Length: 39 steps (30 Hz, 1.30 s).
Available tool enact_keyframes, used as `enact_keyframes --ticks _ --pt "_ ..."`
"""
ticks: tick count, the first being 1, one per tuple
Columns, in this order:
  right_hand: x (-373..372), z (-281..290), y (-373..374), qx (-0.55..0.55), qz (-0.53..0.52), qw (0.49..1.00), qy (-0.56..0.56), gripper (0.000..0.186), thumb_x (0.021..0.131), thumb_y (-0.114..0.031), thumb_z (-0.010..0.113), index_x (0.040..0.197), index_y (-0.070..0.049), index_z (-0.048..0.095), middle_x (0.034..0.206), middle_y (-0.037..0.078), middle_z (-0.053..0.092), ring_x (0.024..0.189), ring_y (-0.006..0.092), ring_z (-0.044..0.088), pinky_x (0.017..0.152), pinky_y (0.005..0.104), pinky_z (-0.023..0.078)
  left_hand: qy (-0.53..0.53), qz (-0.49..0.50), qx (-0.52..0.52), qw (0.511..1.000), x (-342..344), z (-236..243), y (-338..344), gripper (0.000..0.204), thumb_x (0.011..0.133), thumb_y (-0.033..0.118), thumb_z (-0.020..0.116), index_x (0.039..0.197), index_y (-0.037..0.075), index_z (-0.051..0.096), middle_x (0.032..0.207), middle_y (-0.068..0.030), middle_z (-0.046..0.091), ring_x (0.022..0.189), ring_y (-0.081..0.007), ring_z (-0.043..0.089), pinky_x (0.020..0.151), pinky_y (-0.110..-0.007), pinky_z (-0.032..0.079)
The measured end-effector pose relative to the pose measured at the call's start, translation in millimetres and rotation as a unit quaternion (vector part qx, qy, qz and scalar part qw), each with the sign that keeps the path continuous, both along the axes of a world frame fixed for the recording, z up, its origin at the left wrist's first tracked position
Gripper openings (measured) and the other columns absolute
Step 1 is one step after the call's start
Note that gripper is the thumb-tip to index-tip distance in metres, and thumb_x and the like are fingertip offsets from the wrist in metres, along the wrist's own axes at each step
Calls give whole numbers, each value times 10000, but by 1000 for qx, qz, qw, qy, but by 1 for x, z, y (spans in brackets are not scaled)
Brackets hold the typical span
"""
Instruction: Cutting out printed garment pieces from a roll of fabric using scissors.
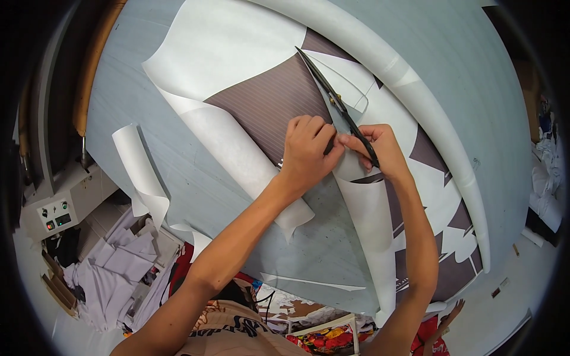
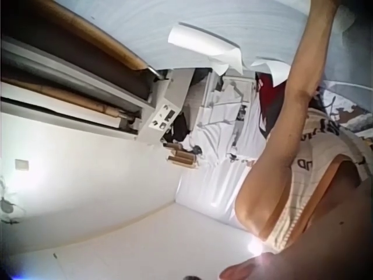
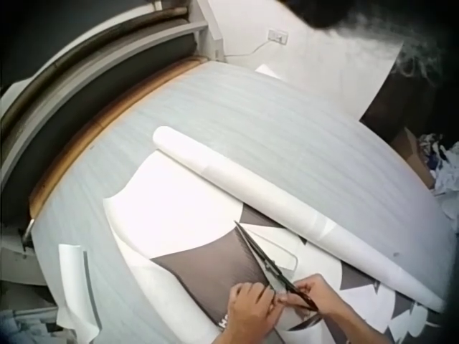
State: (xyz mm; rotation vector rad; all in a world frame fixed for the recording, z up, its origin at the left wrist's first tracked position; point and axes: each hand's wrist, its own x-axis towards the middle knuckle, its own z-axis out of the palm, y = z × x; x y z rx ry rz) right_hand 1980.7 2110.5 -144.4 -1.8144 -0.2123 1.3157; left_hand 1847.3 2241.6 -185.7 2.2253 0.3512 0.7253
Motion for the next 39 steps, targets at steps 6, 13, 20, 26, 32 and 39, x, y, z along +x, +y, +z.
enact_keyframes --ticks 6,13,20,26,32,39 --pt "5 9 5 -5 21 1000 -21 423 893 -356 827 655 -71 623 525 -56 495 420 40 420 418 234 296 16 -3 -2 1000 -9 7 1 150 743 59 713 823 56 586 844 -102 537 848 -317 566 852 -458 429" --pt "25 28 6 -20 73 996 -35 443 905 -363 801 639 -85 581 529 -56 488 415 43 426 415 236 296 23 -8 -5 1000 -13 18 10 133 741 68 701 831 53 604 850 -110 540 866 -323 564 868 -473 428" --pt "47 41 -1 -18 114 993 5 396 929 -371 766 719 -77 603 552 -54 500 433 46 450 422 232 316 30 16 -7 999 -12 15 16 143 723 73 736 803 59 619 872 -79 530 862 -277 538 887 -462 421" --pt "58 44 42 -60 143 987 -33 413 928 -363 742 682 -91 552 533 -51 456 444 47 427 440 243 284 37 17 -4 999 -11 9 19 131 728 95 711 810 48 621 915 -104 540 900 -302 537 913 -500 414" --pt "68 41 60 -84 191 974 -83 451 894 -395 793 648 -101 555 531 -49 477 430 50 420 430 248 277 34 29 -13 999 -14 11 14 126 729 69 720 805 60 621 916 -76 561 900 -280 554 928 -503 423" --pt "73 37 108 -44 203 970 -124 497 853 -441 836 601 -100 577 503 -44 484 392 48 425 402 229 283 27 31 -17 999 -19 7 16 109 726 56 711 795 57 627 919 -71 565 895 -265 561 979 -536 431"
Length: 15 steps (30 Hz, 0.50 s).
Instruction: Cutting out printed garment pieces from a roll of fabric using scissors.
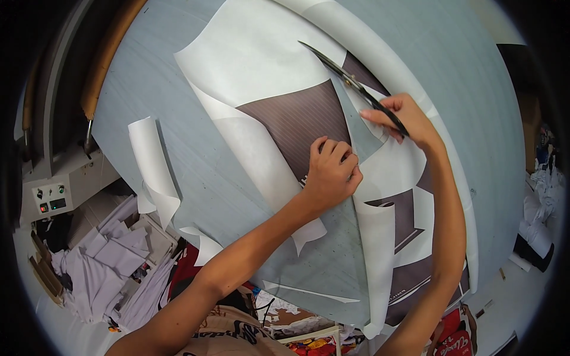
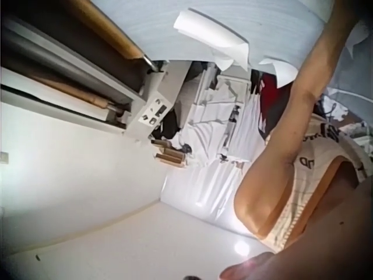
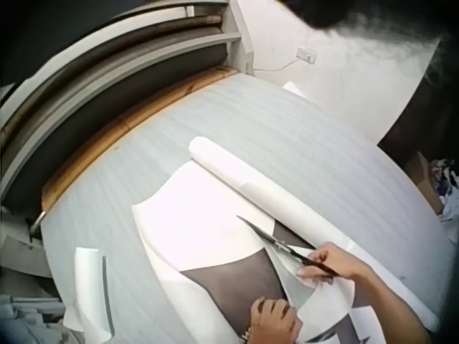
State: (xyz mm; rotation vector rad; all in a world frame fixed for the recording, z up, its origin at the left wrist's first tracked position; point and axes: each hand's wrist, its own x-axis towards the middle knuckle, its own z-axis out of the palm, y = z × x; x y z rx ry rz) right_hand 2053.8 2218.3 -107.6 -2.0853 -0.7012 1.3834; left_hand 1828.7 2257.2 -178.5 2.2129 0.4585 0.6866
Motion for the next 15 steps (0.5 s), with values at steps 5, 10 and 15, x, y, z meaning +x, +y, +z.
enact_keyframes --ticks 5,10,15 --pt "-5 0 60 -6 56 996 -72 515 890 -533 755 642 -123 568 513 -50 454 431 68 413 440 269 263 1 -7 -1 1000 -5 0 -5 105 727 55 710 797 50 631 918 -77 562 893 -265 562 990 -545 431" --pt "-18 -14 127 73 38 994 -72 574 845 -583 788 586 -141 531 482 -43 439 404 84 398 441 256 289 3 -6 0 1000 -8 2 -11 104 726 51 706 799 42 633 926 -82 562 899 -267 564 1001 -557 431" --pt "-32 -20 167 103 37 989 -103 525 810 -513 831 592 -112 570 496 -32 463 417 94 402 451 286 310 9 -5 -5 1000 -16 8 -9 119 724 39 702 812 35 623 930 -85 566 910 -274 570 1017 -569 425"
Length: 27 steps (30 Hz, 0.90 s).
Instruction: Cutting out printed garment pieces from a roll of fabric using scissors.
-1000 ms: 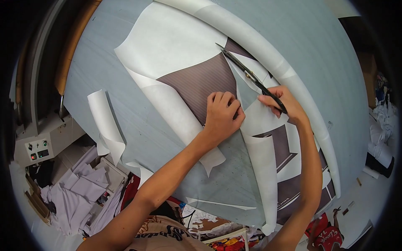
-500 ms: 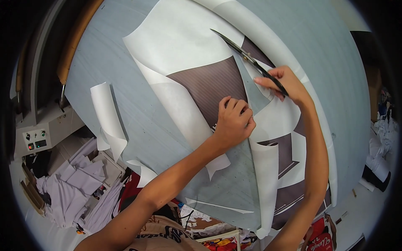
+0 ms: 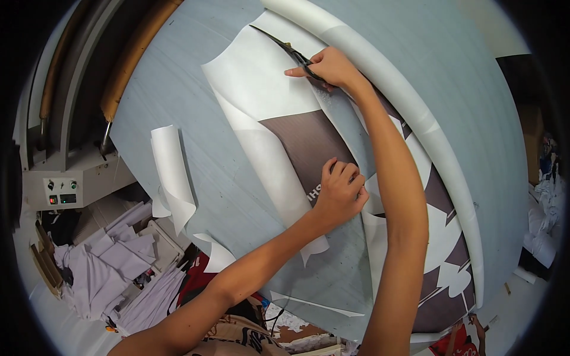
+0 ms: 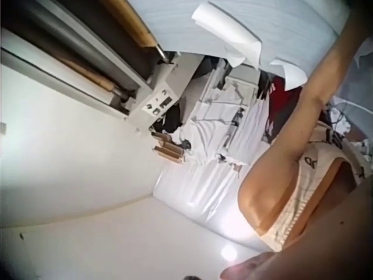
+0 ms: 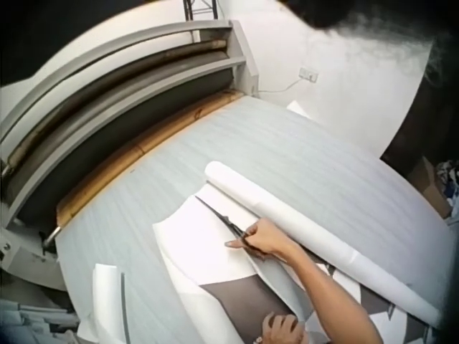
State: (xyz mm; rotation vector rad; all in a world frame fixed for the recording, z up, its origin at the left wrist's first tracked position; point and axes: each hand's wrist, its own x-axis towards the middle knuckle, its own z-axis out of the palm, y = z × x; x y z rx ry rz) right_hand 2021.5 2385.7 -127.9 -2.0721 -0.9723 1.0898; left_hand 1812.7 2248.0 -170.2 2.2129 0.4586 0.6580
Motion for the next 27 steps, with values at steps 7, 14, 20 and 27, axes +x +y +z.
enact_keyframes --ticks 7,14,20,27 --pt "4 -19 9 38 23 999 2 374 769 -342 858 755 0 707 579 12 528 543 140 459 531 351 377 9 4 7 1000 -21 13 2 155 759 110 746 836 47 627 948 -80 583 938 -276 573 1025 -584 412" --pt "-2 -35 -8 56 -10 996 -63 327 697 -250 875 698 1 664 596 85 579 550 195 525 561 389 428 229 2 103 968 -106 68 58 461 820 400 781 1106 48 701 1247 -198 589 1256 -406 494 1149 -690 242" --pt "-1 -16 -33 19 -20 996 -80 345 719 -279 861 704 1 660 603 76 575 556 194 507 572 389 432 329 105 158 925 -180 90 146 474 804 373 805 1162 79 708 1555 -266 380 1464 -490 309 1150 -686 253" --pt "-87 43 -139 -88 -152 984 26 301 789 -264 831 706 -22 672 580 8 519 520 142 465 503 347 370 332 125 126 927 -248 84 157 508 773 202 792 1249 61 685 1606 -319 285 1475 -515 291 1168 -587 282"
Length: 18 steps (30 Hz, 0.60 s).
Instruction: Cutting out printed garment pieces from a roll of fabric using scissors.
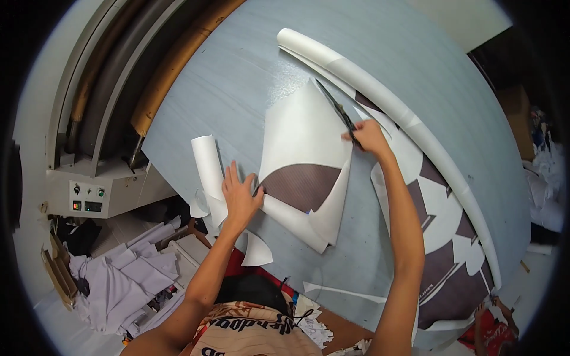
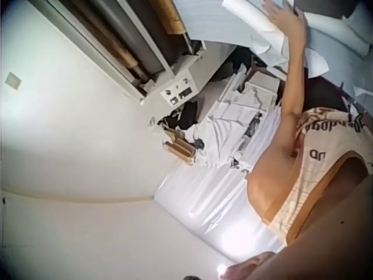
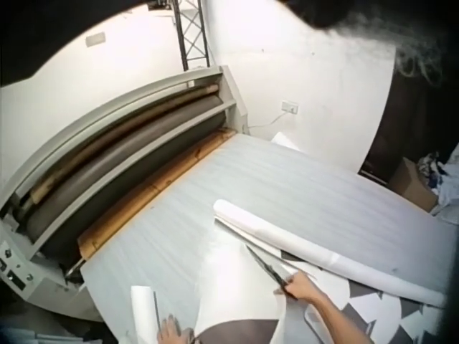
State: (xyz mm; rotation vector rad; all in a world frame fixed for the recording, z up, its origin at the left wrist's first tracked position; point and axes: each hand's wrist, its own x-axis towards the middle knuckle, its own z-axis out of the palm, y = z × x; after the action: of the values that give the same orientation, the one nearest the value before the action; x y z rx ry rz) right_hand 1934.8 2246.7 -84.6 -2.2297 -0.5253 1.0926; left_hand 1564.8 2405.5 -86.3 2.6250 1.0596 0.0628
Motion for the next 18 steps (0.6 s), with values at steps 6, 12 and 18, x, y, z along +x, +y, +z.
enact_keyframes --ticks 6,12,18 --pt "-112 78 -136 91 -251 957 113 237 841 -227 819 812 -24 700 584 -4 560 464 82 490 421 256 323 -124 -358 -186 907 -9 -8 -66 345 852 117 704 1195 87 700 1244 -227 648 1208 -372 597 1109 -589 342" --pt "-246 142 -268 98 -462 879 68 285 824 -245 860 797 -76 632 571 -44 532 427 46 469 397 224 325 49 -444 -81 891 -32 5 -122 293 923 384 690 999 103 725 904 -163 729 832 -330 684 973 -538 396" --pt "-444 129 -330 187 -648 737 31 281 844 -259 836 927 -67 649 659 -36 538 509 70 470 457 235 349 57 -439 -9 897 -81 42 -118 506 789 400 821 1168 95 682 1293 -209 592 1208 -374 543 972 -589 418"
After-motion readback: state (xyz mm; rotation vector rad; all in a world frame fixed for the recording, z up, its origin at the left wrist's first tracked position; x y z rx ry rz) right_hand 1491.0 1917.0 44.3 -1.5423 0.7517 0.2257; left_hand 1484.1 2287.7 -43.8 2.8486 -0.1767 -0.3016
